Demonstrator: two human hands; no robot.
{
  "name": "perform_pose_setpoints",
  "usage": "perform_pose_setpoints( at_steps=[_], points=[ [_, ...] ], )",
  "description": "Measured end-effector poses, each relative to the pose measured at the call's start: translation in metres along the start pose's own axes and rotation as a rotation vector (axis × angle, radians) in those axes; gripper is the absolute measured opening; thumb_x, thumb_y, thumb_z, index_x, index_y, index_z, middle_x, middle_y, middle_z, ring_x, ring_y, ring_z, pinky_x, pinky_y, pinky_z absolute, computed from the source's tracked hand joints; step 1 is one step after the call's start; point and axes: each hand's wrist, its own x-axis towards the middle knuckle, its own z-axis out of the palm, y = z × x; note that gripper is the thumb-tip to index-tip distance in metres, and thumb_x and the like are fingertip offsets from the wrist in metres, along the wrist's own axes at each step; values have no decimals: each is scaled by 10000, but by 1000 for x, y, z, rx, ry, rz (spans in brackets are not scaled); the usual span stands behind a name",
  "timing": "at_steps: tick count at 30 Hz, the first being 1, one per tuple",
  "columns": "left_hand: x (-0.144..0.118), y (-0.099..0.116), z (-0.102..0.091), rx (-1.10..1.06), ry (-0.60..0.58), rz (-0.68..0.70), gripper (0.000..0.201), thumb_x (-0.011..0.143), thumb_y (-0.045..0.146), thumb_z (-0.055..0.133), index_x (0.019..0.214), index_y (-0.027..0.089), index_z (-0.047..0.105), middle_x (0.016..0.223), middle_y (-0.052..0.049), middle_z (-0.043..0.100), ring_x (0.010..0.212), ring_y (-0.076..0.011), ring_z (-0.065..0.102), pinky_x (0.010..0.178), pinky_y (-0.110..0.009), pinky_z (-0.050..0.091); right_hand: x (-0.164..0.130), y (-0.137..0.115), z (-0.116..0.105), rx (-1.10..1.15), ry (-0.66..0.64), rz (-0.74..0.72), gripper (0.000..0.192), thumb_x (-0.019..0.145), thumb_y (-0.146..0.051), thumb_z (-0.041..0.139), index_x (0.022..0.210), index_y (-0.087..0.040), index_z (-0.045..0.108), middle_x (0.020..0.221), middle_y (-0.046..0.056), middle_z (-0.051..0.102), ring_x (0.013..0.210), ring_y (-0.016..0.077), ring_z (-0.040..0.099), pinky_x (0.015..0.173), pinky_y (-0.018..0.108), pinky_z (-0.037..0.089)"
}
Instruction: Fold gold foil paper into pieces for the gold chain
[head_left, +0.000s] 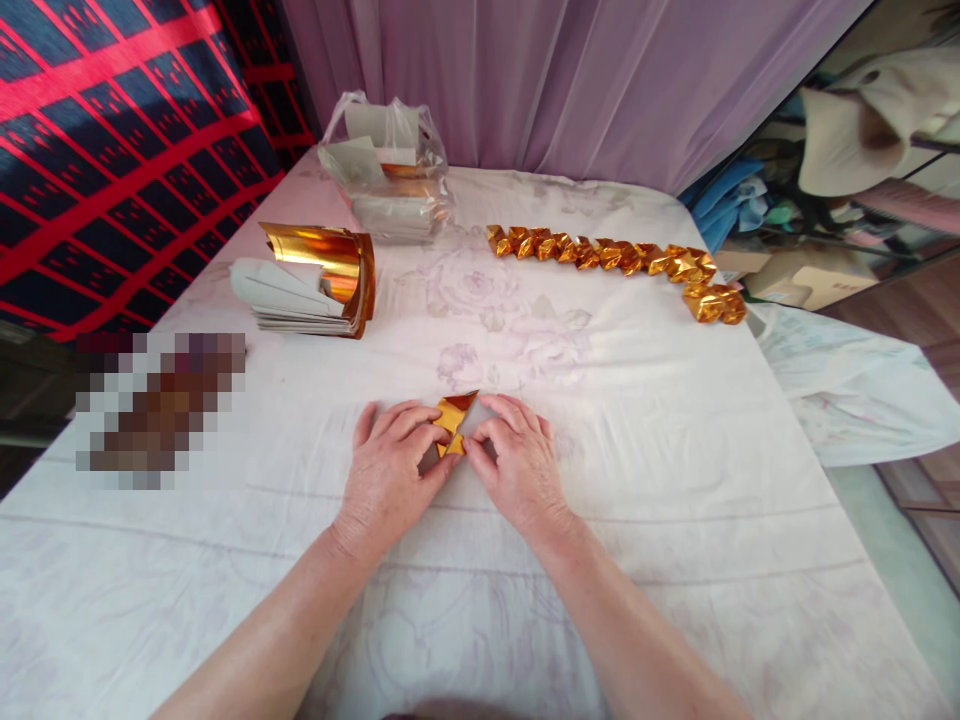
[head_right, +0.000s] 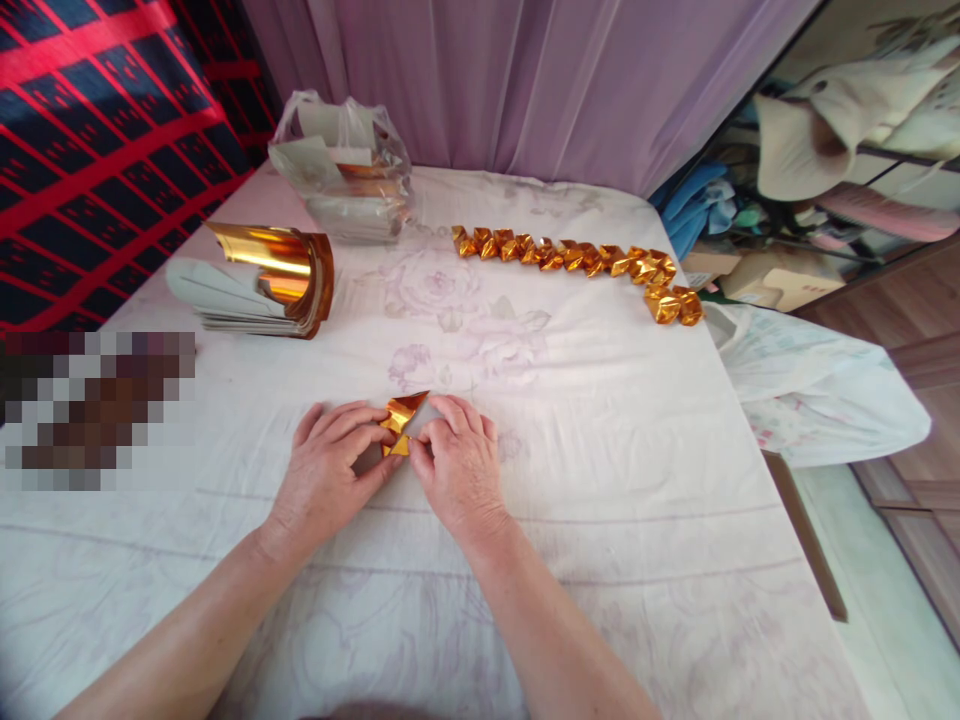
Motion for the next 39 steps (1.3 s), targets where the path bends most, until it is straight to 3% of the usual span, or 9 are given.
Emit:
perform_pose_setpoints(
  at_steps=[12,27,39],
  points=[
    [-5,0,0,-16,-27,-10,180,815,322,729,974,251,683,1241,-54,687,1238,-309,559,1128,-601,264,0,0,1,-5,-3,5,119,890,-239,622,772,-228,639,1272,72,654,1219,271,553,928,441,414],
    [-2,4,1,-14,-1,-29,70,857,288,670,915,252,685,1196,-46,699,1202,-301,574,1125,-607,265,-1,-1,2,-4,-1,16,161,910,-244,579,766,-227,647,1269,83,651,1214,273,552,932,448,406],
    [-2,4,0,4,-14,-21,118,888,213,601,956,258,686,1207,-45,693,1201,-286,573,1127,-601,267,0,-2,2,-11,9,17,159,903,-251,601,750,-233,641,1264,74,652,1195,276,554,925,447,404]
  ],
)
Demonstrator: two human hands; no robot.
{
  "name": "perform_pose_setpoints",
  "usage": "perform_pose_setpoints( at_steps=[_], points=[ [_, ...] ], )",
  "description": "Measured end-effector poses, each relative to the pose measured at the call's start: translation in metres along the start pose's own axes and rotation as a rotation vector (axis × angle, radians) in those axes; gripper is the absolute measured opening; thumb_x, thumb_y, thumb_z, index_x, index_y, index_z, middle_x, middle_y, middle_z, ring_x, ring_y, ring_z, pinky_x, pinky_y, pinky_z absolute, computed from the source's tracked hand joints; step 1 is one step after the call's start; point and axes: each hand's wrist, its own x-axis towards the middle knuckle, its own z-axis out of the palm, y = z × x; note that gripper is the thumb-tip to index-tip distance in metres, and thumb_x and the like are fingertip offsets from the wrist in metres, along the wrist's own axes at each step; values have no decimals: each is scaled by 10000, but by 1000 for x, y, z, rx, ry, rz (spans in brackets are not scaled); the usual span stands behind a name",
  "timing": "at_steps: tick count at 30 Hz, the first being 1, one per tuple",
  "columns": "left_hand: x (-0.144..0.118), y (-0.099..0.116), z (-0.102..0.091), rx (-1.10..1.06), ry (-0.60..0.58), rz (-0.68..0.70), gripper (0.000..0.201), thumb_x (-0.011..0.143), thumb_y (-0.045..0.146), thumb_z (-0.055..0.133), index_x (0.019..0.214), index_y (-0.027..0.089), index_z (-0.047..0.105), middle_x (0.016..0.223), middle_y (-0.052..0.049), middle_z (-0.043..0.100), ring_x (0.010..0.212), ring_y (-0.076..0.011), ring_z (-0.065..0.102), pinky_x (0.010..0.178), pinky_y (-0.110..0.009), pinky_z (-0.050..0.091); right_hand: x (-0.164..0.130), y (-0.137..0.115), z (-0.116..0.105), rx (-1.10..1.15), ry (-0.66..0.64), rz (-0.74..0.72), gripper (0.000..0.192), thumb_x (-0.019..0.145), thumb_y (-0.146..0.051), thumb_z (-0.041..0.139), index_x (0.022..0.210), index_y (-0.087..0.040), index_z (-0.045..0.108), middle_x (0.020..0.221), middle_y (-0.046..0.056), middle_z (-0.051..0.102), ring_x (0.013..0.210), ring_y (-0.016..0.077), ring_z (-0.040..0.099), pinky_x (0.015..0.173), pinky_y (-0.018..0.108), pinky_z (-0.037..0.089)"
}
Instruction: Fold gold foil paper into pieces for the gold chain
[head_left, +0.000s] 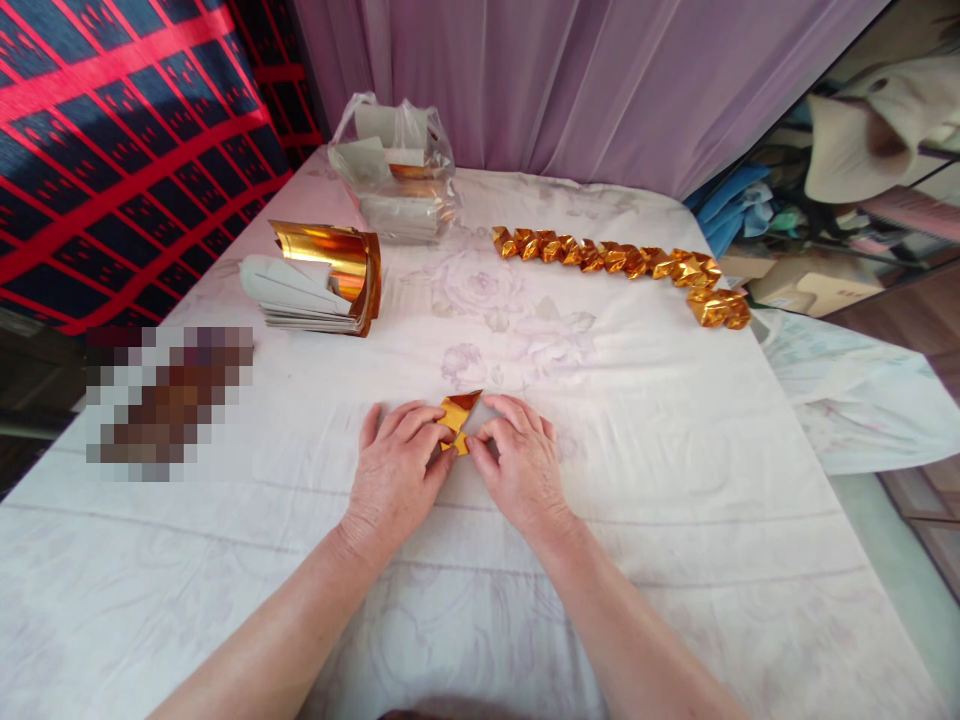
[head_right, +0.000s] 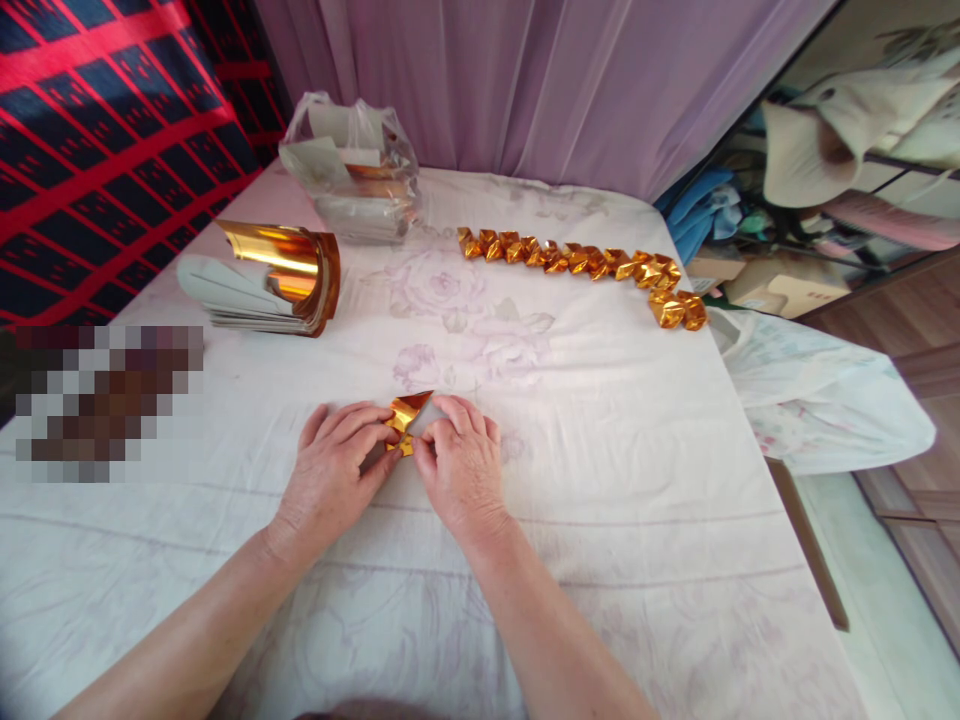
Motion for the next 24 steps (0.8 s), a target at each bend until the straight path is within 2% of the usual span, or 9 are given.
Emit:
perform_pose_setpoints(
  at_steps=[14,24],
  points=[
    [2,2,2,12,23,-16,41,876,227,644,904,250,664,1182,-43,699,1164,-281,592,1110,-592,275,0,0,-1,9,8,-5,126,901,-243,605,778,-234,631,1252,72,660,1192,270,566,900,433,411],
    [2,3,1,10,26,-15,23,882,246,650,900,254,660,1165,-46,704,1157,-280,591,1102,-584,281,-2,1,-3,46,9,-14,39,847,-241,645,819,-227,621,1270,87,644,1213,276,547,959,445,406]
  ],
)
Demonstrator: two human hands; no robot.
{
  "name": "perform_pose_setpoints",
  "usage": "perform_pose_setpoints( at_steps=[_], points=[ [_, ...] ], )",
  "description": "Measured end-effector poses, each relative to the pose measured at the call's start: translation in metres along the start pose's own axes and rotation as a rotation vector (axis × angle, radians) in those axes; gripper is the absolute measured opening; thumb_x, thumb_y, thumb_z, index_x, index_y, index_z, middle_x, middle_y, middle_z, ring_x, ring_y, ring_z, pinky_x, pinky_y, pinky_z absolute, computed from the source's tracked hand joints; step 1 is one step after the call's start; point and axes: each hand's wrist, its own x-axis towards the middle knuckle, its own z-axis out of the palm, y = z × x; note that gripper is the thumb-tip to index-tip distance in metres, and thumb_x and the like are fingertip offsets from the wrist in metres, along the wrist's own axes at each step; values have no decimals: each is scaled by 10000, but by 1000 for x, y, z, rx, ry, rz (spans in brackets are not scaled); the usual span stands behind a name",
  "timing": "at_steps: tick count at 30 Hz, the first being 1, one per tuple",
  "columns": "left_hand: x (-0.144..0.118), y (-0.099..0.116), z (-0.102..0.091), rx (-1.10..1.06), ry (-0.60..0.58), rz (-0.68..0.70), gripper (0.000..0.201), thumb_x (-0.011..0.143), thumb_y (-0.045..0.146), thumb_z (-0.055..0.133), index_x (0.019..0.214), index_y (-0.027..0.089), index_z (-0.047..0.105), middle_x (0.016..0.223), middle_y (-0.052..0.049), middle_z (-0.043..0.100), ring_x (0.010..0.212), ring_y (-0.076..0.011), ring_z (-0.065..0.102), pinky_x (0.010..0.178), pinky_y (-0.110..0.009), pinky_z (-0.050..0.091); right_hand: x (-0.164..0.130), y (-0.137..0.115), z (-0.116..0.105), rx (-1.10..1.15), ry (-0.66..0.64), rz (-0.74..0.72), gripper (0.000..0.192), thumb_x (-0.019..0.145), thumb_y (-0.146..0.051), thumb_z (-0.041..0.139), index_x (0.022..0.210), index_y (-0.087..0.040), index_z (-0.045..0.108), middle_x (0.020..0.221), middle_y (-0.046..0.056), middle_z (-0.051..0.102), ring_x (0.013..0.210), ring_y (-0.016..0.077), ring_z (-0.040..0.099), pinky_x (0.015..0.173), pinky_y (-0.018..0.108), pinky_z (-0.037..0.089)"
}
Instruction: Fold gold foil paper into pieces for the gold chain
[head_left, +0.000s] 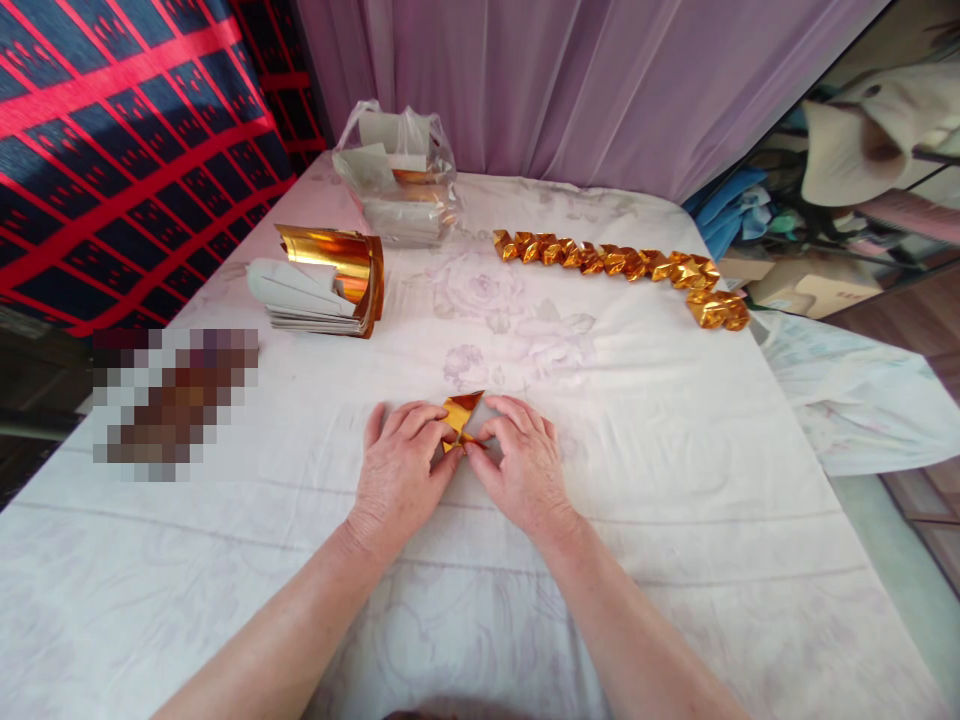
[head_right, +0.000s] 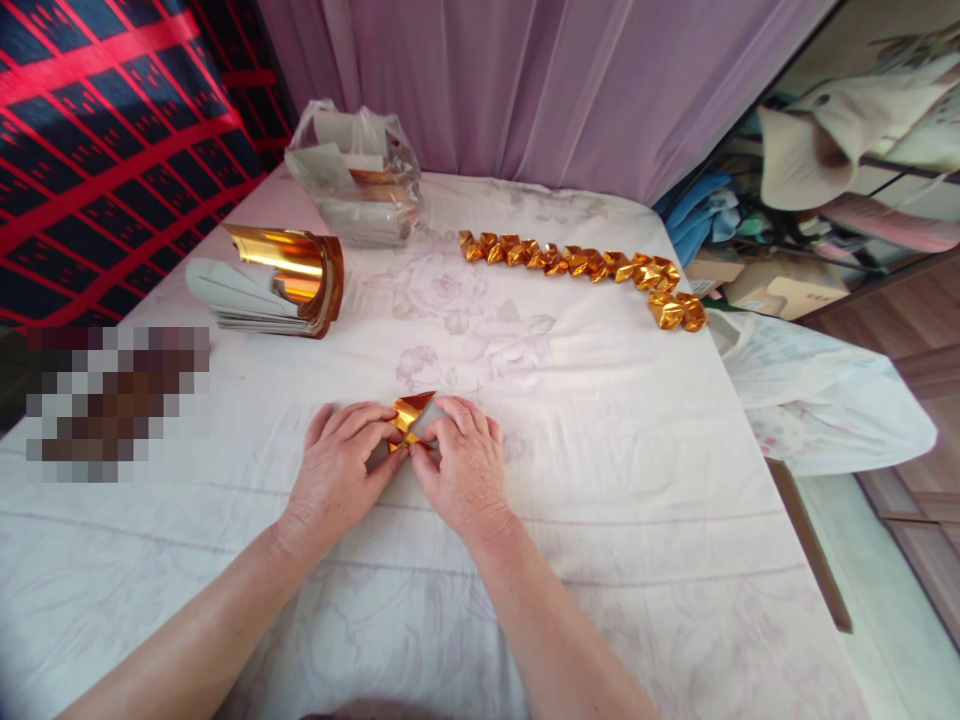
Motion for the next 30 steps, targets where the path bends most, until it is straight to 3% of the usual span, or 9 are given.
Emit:
perform_pose_setpoints(
  at_steps=[30],
  points=[
    [-1,-2,1,10,-7,0,49,862,238,666,910,247,667,1172,-31,698,1157,-276,594,1112,-580,275,5,12,-4,124,-86,24,85,843,-158,618,816,-239,617,1263,60,648,1216,262,551,943,445,414]
  ],
)
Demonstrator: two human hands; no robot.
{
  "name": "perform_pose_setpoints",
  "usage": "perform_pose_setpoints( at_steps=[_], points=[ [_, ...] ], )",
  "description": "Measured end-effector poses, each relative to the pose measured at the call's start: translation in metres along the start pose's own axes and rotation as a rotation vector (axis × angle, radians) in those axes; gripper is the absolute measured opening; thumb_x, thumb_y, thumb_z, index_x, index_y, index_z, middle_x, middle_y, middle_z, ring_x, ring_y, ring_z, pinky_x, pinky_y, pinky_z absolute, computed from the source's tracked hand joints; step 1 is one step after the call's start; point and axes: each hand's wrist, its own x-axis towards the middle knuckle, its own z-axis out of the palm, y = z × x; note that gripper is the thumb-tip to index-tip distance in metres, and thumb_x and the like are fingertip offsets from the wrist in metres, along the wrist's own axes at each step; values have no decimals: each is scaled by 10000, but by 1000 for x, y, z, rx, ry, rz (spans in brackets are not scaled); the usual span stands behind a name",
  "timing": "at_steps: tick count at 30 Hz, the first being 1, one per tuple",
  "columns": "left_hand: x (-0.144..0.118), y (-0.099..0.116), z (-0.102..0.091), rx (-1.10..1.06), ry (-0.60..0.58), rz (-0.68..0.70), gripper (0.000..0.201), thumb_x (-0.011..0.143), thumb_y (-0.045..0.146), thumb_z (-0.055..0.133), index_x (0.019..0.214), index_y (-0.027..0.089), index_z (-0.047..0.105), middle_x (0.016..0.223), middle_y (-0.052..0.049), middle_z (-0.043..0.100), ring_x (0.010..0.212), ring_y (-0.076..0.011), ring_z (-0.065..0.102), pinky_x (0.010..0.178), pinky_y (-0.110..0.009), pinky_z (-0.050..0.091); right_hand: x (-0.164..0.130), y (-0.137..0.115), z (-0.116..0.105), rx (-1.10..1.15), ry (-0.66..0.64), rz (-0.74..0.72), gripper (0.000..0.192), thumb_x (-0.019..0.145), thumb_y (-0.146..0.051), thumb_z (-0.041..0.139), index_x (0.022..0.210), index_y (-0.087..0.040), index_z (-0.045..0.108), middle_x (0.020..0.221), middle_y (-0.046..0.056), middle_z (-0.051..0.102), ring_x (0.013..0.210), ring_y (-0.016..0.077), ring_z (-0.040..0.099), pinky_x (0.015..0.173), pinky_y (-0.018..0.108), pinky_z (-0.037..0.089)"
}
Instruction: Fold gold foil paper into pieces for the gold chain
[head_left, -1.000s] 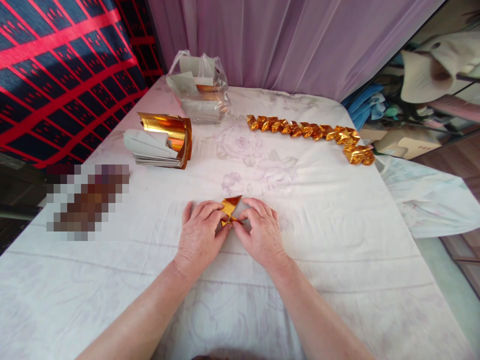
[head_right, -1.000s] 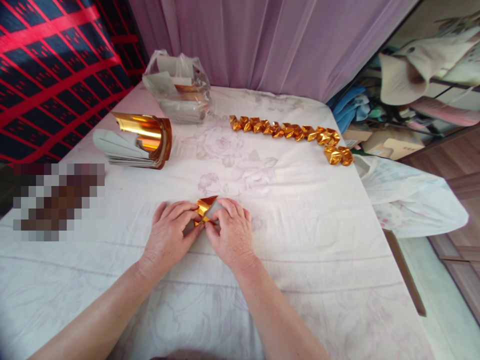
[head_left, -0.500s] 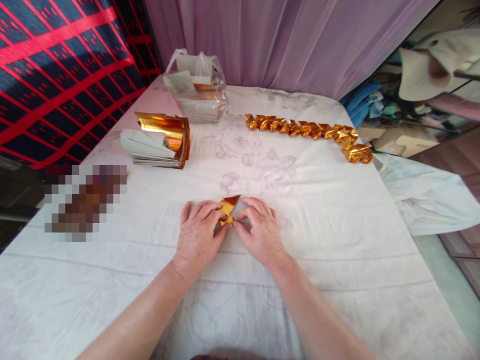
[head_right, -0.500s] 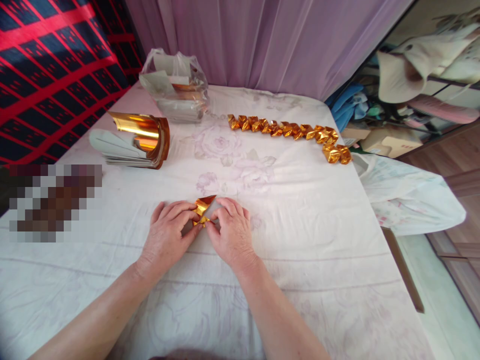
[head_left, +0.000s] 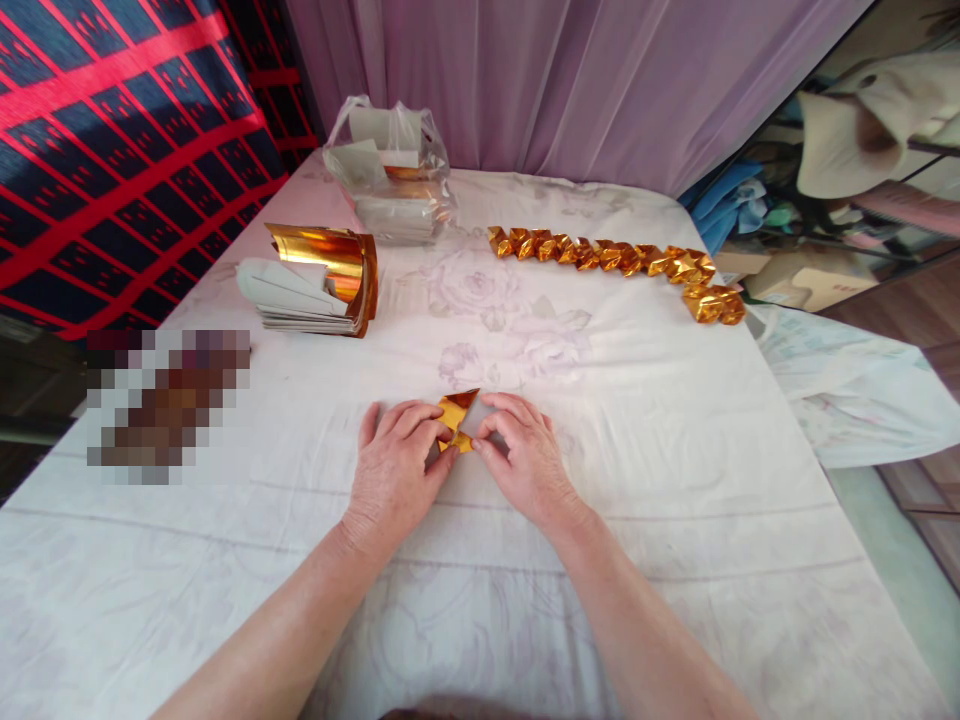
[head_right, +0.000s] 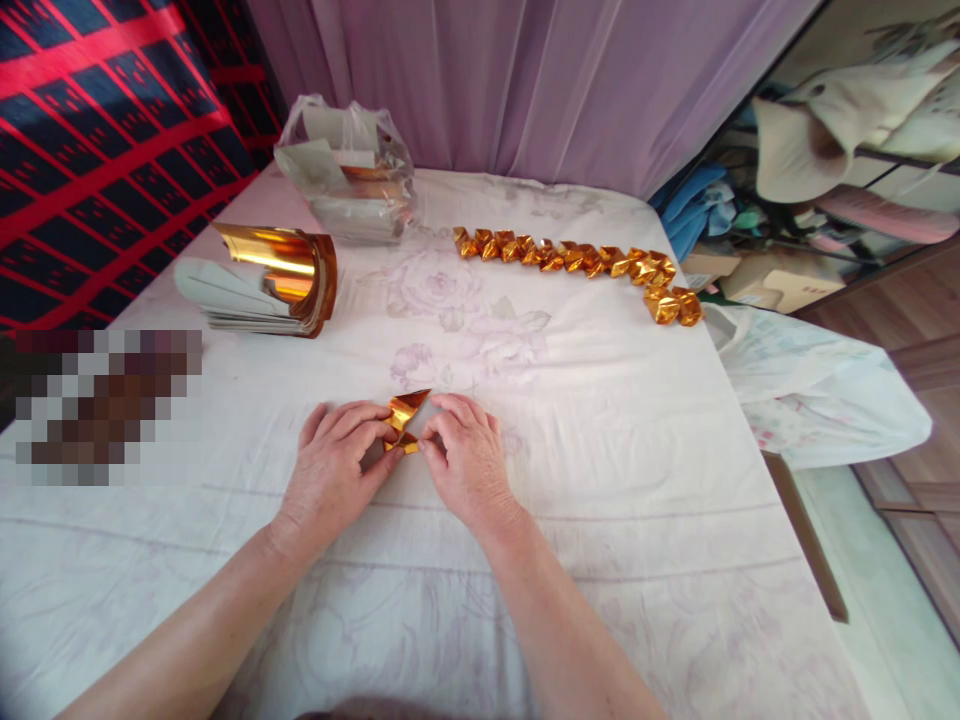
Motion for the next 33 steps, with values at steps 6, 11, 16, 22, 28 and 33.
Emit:
perform_pose_setpoints(
  at_steps=[6,11,16,22,28,33],
  points=[
    [0,0,0,2,7,6,51,859,229,670,907,245,667,1166,-28,699,1153,-271,597,1109,-575,282,0,2,-1,9,-15,-35,138,868,-145,554,847,-244,648,1270,63,642,1227,250,542,935,436,423],
    [0,-1,1,4,15,11,53,862,230,675,912,242,662,1166,-28,700,1151,-269,599,1104,-574,285,-1,6,-1,3,-39,-82,196,878,-134,526,859,-257,678,1272,46,637,1252,249,518,963,440,416],
    [0,0,0,2,13,7,53,859,222,676,904,243,656,1168,-33,699,1152,-270,597,1102,-572,286,-1,3,-2,-43,-52,-108,220,866,-112,521,865,-258,685,1288,47,626,1266,252,506,974,445,403],
    [0,1,-1,-2,8,2,55,859,221,653,903,248,672,1170,-40,696,1158,-271,592,1128,-571,271,-2,-4,-4,-63,-66,-78,144,843,-159,565,881,-247,671,1320,61,609,1284,267,493,995,452,387],
    [1,1,-2,-6,-12,-3,53,862,226,646,905,252,662,1180,-43,694,1167,-277,586,1120,-585,275,-2,-9,-3,-88,-56,-54,87,836,-201,586,863,-245,657,1321,75,609,1274,281,501,988,470,392],
    [1,0,-3,-16,-19,-7,58,855,224,645,906,247,662,1176,-35,696,1169,-277,587,1117,-584,278,-2,-9,-2,-94,-49,-49,67,843,-214,593,859,-247,649,1322,74,610,1277,280,500,984,469,392]
  ],
)
